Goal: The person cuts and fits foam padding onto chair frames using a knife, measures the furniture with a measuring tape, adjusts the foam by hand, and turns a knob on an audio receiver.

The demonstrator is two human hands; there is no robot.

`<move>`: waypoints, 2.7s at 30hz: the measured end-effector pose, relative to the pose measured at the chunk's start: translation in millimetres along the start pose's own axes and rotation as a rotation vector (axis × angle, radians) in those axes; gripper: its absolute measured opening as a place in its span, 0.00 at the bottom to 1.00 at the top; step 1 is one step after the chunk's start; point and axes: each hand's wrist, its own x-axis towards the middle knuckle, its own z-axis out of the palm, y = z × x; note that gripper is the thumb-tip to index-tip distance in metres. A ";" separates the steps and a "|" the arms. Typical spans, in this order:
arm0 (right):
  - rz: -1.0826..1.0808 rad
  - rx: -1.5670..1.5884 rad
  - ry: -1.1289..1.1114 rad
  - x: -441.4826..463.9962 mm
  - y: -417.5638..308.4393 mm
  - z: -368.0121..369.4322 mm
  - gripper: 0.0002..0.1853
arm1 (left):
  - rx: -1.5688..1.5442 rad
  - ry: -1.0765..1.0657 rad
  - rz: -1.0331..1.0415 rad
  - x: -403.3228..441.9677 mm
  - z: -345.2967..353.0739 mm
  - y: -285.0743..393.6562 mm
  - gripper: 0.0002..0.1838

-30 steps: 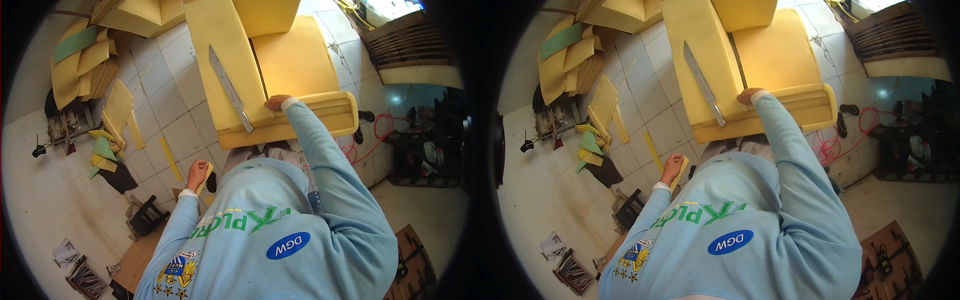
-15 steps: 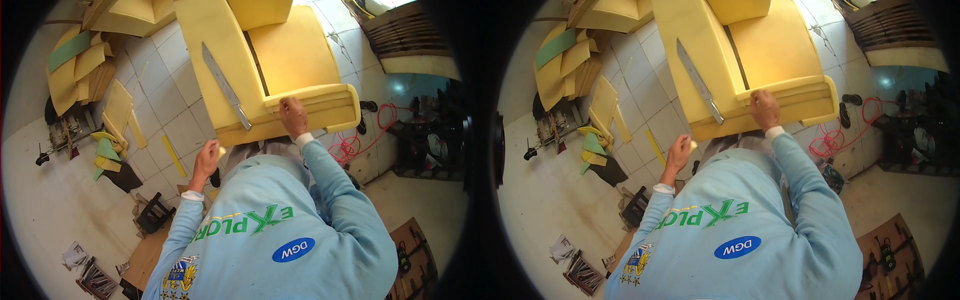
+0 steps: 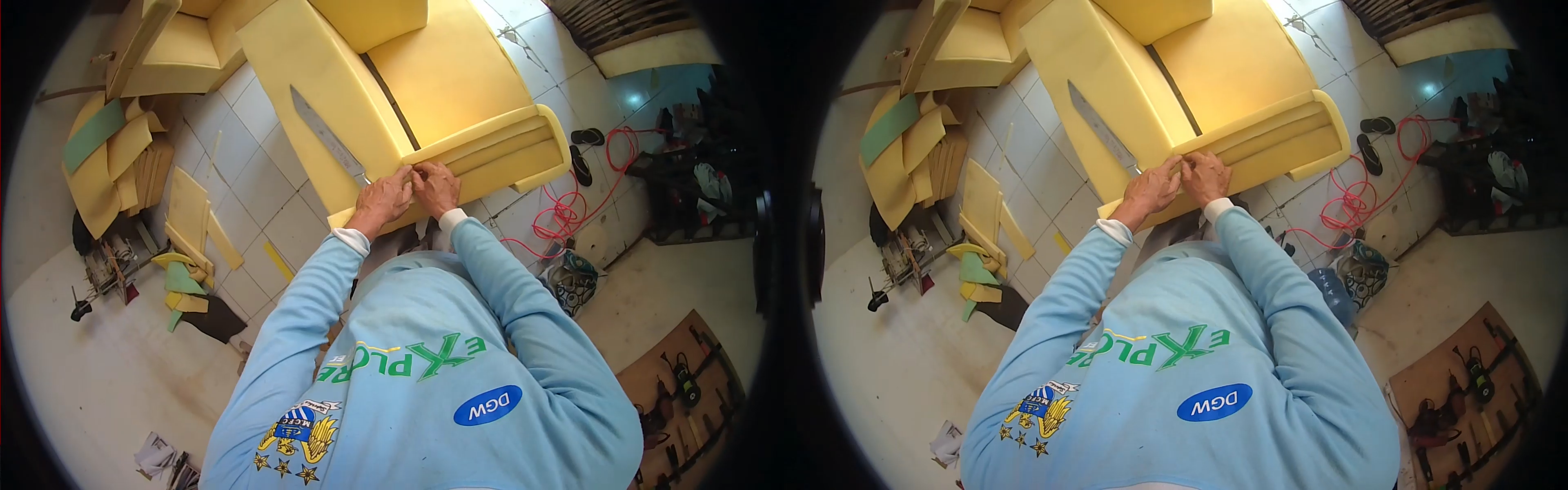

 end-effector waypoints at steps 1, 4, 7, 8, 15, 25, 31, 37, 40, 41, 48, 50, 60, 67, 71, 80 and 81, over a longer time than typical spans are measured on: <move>0.026 -0.059 -0.006 -0.6 -5.2 -0.5 0.14 | -0.024 0.011 0.007 -2.6 1.2 -0.3 0.28; 0.138 -0.219 -0.018 -7.9 -24.3 3.9 0.16 | -0.078 0.042 -0.003 -13.2 3.1 -10.1 0.27; 0.216 -0.280 -0.083 -1.9 -33.2 8.3 0.18 | -0.221 0.032 -0.036 -28.6 -5.1 -32.6 0.26; 0.237 -0.286 -0.115 0.5 -33.9 9.2 0.19 | -0.286 0.019 -0.046 -37.1 -9.8 -42.0 0.25; 0.176 -0.408 -0.199 9.2 -28.8 10.5 0.21 | -0.351 0.135 -0.070 -89.4 6.3 -118.9 0.24; 0.383 -0.498 -0.102 16.4 -54.7 25.1 0.22 | -0.417 0.171 -0.220 -143.6 4.7 -186.3 0.24; 0.350 -0.314 -0.131 15.3 -50.3 3.1 0.20 | -0.449 0.201 -0.259 -161.3 15.0 -237.9 0.24; 0.236 -0.358 -0.092 16.5 -32.5 9.1 0.17 | -0.417 0.203 -0.243 -167.9 16.6 -266.7 0.24; 0.147 -0.387 -0.027 11.5 -30.3 13.8 0.16 | -0.429 0.215 -0.239 -162.0 12.6 -273.7 0.24; 0.121 -0.396 -0.010 6.6 -27.9 15.0 0.15 | -0.436 0.214 -0.238 -161.4 11.4 -274.2 0.24; 0.021 -0.051 0.201 -17.6 -2.8 12.3 0.11 | -0.419 0.204 -0.209 -153.1 10.2 -277.2 0.23; 0.022 -0.129 0.253 -26.7 -11.0 12.9 0.11 | -0.422 0.196 -0.193 -148.9 12.9 -273.6 0.24; 0.002 -0.391 0.306 -4.1 -21.4 26.9 0.09 | -0.395 0.159 -0.190 -133.9 12.0 -240.5 0.24; 0.006 -0.103 0.275 -4.8 -16.8 16.2 0.07 | -0.380 0.159 -0.233 -135.4 20.8 -226.7 0.25; -0.064 -0.223 0.277 -9.0 -20.5 15.5 0.08 | -0.370 0.145 -0.242 -136.5 30.1 -216.2 0.25; 0.023 -0.058 0.299 -6.1 -14.4 8.1 0.08 | -0.407 0.169 -0.261 -134.7 34.3 -209.2 0.25; 0.006 -0.030 0.328 -8.9 -10.1 6.5 0.06 | -0.409 0.173 -0.271 -136.2 34.0 -210.3 0.24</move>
